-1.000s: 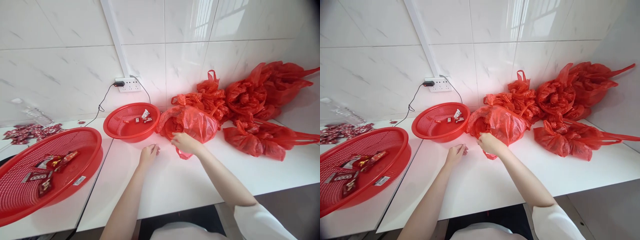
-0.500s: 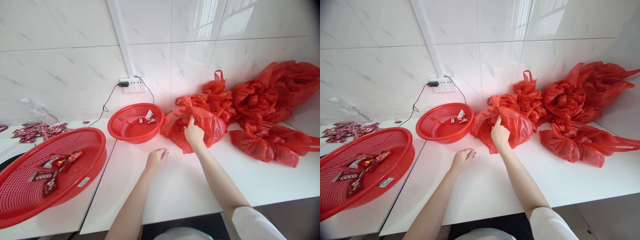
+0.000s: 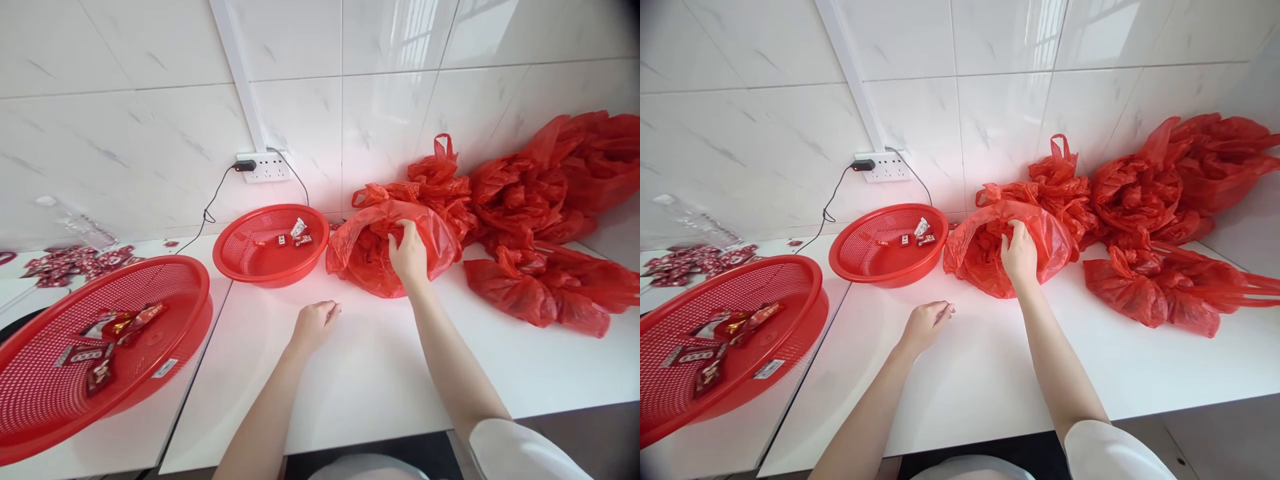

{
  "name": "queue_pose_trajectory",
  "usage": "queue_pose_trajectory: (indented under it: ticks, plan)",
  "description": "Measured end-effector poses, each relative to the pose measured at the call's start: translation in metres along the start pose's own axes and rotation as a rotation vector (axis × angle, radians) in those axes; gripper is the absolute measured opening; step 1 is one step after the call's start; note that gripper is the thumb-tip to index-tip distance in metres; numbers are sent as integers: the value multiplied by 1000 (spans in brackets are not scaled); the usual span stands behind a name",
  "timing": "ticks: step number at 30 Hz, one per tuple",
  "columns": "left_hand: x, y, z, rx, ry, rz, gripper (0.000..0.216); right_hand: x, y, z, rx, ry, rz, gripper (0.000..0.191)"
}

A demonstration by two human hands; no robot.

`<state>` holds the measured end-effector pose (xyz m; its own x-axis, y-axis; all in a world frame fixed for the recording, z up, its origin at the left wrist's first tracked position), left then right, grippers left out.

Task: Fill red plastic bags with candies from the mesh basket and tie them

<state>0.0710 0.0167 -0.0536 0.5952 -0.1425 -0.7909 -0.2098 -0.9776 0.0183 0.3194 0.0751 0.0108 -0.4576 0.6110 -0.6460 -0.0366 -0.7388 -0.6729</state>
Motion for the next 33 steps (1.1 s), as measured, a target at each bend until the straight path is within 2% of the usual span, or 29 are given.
queue_pose_trajectory:
  ticks: [2,5,10,14,17,19,21,23,25,27,29,31,33]
  plan:
    - [0,0,0,5,-19,10,38,4,2,-4,73,92,93,32]
    - [1,0,0,18,-28,18,39,9,4,-12,170,149,246,37]
    - [4,0,2,25,-16,27,38,-4,-1,-20,196,0,323,34]
    - [6,-1,3,-14,60,57,37,-21,-4,-12,229,-232,392,49]
    - [7,-2,3,-42,156,95,38,-26,-2,-2,247,-337,588,46]
    - [7,-2,2,-55,208,112,39,-26,1,3,232,-295,752,39]
    - [6,-2,2,-66,227,118,40,-27,2,5,244,-192,826,34]
    - [5,-2,2,-68,223,114,40,-31,1,4,317,-48,770,30]
    - [5,-3,2,-64,215,107,41,-39,0,2,370,96,643,32]
    - [6,-3,2,-61,214,105,41,-48,-1,3,328,206,495,34]
    - [7,-3,3,-60,212,110,41,-51,-2,7,193,204,392,34]
    - [9,-4,4,-58,208,113,41,-43,-1,14,66,117,417,36]
    - [10,-4,5,-55,202,110,41,-27,2,21,34,68,493,35]
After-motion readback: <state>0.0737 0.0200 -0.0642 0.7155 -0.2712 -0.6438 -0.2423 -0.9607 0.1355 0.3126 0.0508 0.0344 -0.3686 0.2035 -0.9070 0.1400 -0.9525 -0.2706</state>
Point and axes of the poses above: each hand's wrist, its own y-axis away from the middle knuckle, its own x-axis out of the palm, z = x × y, the point moved 1 cm from there along -y, towards the middle knuckle, and after that the axes turned 15 degrees about -x, right-handed, at the moved point
